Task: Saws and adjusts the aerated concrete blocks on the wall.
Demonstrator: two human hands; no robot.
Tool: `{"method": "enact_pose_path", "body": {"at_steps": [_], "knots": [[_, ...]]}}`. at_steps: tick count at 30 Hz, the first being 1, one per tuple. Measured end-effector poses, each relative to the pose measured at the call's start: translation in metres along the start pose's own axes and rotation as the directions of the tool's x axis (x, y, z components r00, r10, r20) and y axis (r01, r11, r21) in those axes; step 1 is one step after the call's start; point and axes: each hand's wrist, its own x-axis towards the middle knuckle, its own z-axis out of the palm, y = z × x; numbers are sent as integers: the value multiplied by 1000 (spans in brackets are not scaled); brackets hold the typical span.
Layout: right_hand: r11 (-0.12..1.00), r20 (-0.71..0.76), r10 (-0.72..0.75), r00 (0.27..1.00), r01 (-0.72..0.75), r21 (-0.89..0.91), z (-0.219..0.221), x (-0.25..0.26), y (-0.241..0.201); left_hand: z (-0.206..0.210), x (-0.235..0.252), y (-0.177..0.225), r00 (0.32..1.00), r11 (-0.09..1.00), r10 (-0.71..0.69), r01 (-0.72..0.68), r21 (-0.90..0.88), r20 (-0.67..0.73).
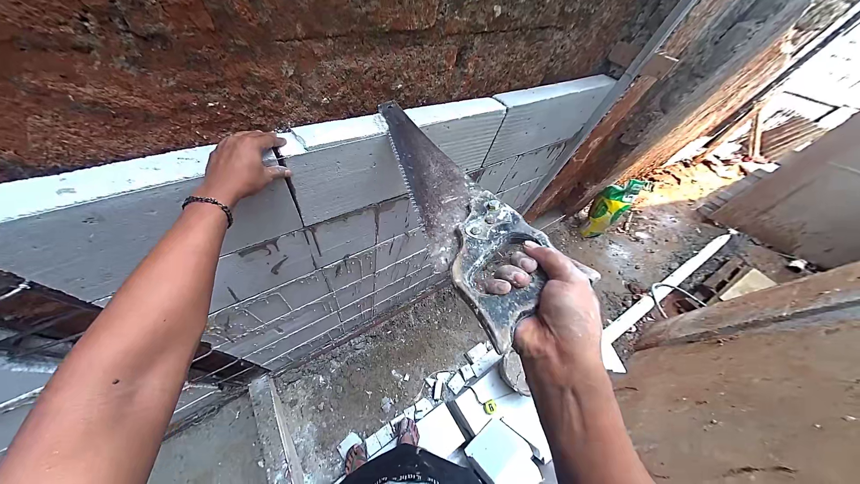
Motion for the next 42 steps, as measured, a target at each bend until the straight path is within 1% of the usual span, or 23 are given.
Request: {"method": "enact_pose_path", "body": {"at_steps": [3,5,7,11,13,16,18,20,23,25,27,28,29,31,32,34,37,39,42], "knots": [[1000,-7,16,1000,-16,-13,-7,-19,0,-2,0,3,1000,1000,0,0,-7,-1],[1000,-6,3,1000,-3,-19,1,-20,-2,-4,3,0,1000,1000,-1,1,-6,-19],[1000,5,0,1000,0,-19,3,-18,-2,0,-1,0,1000,1000,4,-4,-2,5],[1000,-5,14,1000,-14,-9,-5,-34,-1,-2,1,3,1000,1000,6,-6,-4,9],[1000,-7,8,1000,-8,13,2,-28,3,-2,2,1,1000,1000,-11,11,-2,-5],[999,30,15,999,-16,36,4,-25,15,1,-3,4,1000,1000,-16,16,-4,14],[998,11,39,999,-39,39,-4,-35,13,-2,-2,6,1000,1000,-19,19,-10,12],[997,-22,54,998,-53,51,-3,-34,8,-3,1,6,1000,1000,-24,24,-11,2],[994,8,50,999,-51,94,5,-24,12,1,-3,5,1000,1000,-19,19,-13,13],[996,35,70,997,-72,58,2,-34,9,-4,-3,6,1000,1000,-13,13,-13,23],[994,11,100,995,-100,34,-5,-48,2,-5,-2,6,1000,1000,-8,8,-12,23],[995,12,97,995,-98,27,-2,-46,0,-6,1,5,1000,1000,-11,11,-15,6],[996,21,87,996,-87,19,2,-39,2,-5,1,3,1000,1000,-19,19,-18,-9],[998,40,63,997,-64,16,5,-32,8,0,-4,3,1000,1000,-9,9,-6,20],[999,76,45,996,-46,15,5,-32,4,-2,-2,5,1000,1000,-4,4,-6,25],[1000,137,-19,990,20,-8,-5,-43,-11,-6,-2,5,1000,999,-27,27,-24,15],[988,177,-152,972,155,-3,-22,-50,-30,-5,0,4,999,999,-36,36,-35,-3],[985,160,-172,972,168,40,-26,-35,-32,-3,-1,2,1000,999,-29,29,-29,-9],[981,115,-169,979,156,118,-22,-7,-19,-3,0,2,1000,1000,-17,17,-21,-4]]}}
